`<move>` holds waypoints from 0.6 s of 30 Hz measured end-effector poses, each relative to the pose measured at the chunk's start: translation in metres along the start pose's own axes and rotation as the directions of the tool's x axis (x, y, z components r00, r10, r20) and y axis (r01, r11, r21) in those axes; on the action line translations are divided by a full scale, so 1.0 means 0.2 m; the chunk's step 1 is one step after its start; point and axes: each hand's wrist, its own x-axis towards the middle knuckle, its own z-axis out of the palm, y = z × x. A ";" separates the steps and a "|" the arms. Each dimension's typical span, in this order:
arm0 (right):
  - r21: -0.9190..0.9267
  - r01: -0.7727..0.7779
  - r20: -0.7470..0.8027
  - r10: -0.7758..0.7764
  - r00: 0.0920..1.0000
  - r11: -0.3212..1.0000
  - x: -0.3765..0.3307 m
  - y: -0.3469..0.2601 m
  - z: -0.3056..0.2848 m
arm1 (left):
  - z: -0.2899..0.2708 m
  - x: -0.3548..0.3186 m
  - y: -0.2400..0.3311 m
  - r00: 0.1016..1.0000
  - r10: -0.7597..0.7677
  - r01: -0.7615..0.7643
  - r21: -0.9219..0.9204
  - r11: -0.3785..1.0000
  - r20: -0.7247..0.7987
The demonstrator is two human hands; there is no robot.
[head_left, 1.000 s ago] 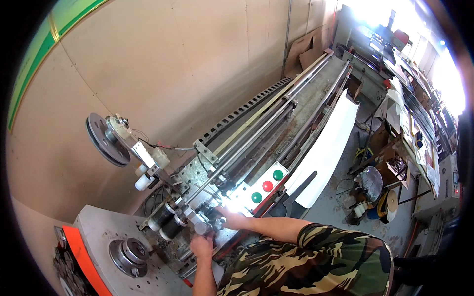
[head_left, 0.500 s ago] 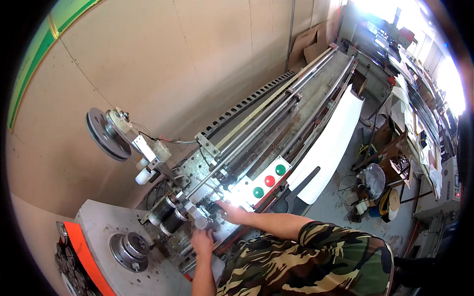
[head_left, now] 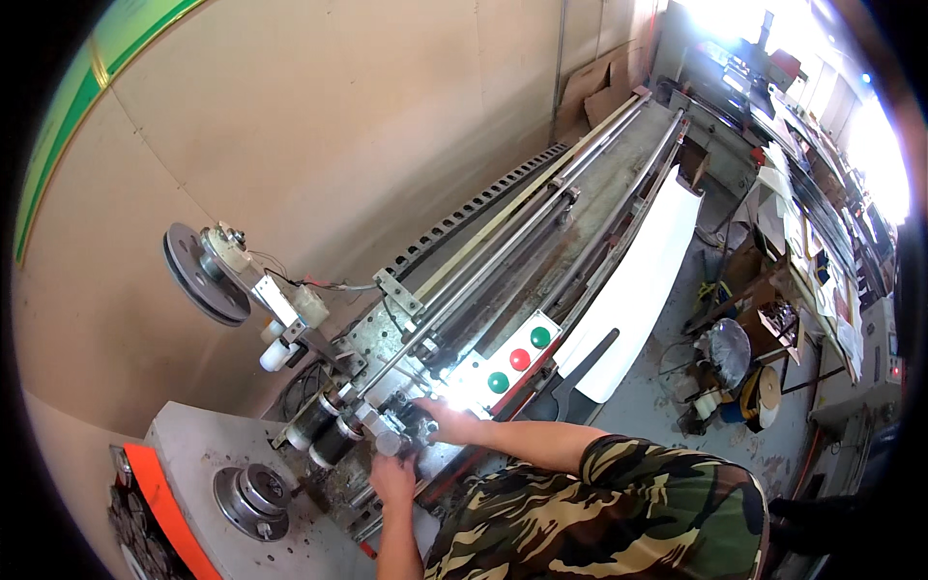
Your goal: The person operates a metalworking machine, inserting cylindrical metal parts into a fixture and securing them with a tool. They then place white cylindrical rollers onto the machine's shafts and adjust the assembly using a wrench. The person works in a workshop environment, handling various metal components and tools to configure the equipment.
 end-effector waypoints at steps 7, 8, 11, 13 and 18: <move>0.031 -0.056 0.050 0.054 0.997 0.998 0.02 0.01 0.00 | 0.01 0.01 0.00 0.993 -0.089 0.088 0.011 0.996 0.075; -0.010 -0.032 0.022 0.032 0.999 0.999 0.00 -0.02 -0.02 | -0.01 0.01 0.01 0.995 -0.069 0.068 0.005 0.998 0.070; -0.063 -0.063 0.046 0.066 0.997 0.996 0.00 -0.02 -0.02 | 0.02 -0.02 -0.02 1.000 -0.002 0.003 -0.042 0.999 0.026; -0.049 -0.096 0.074 0.100 0.992 0.994 0.03 0.04 0.04 | 0.01 0.00 -0.01 0.999 -0.036 0.037 -0.016 0.999 0.039; -0.037 -0.012 0.038 0.013 0.999 0.999 0.01 0.00 0.00 | -0.05 0.02 0.03 1.000 -0.028 0.028 -0.070 0.997 -0.003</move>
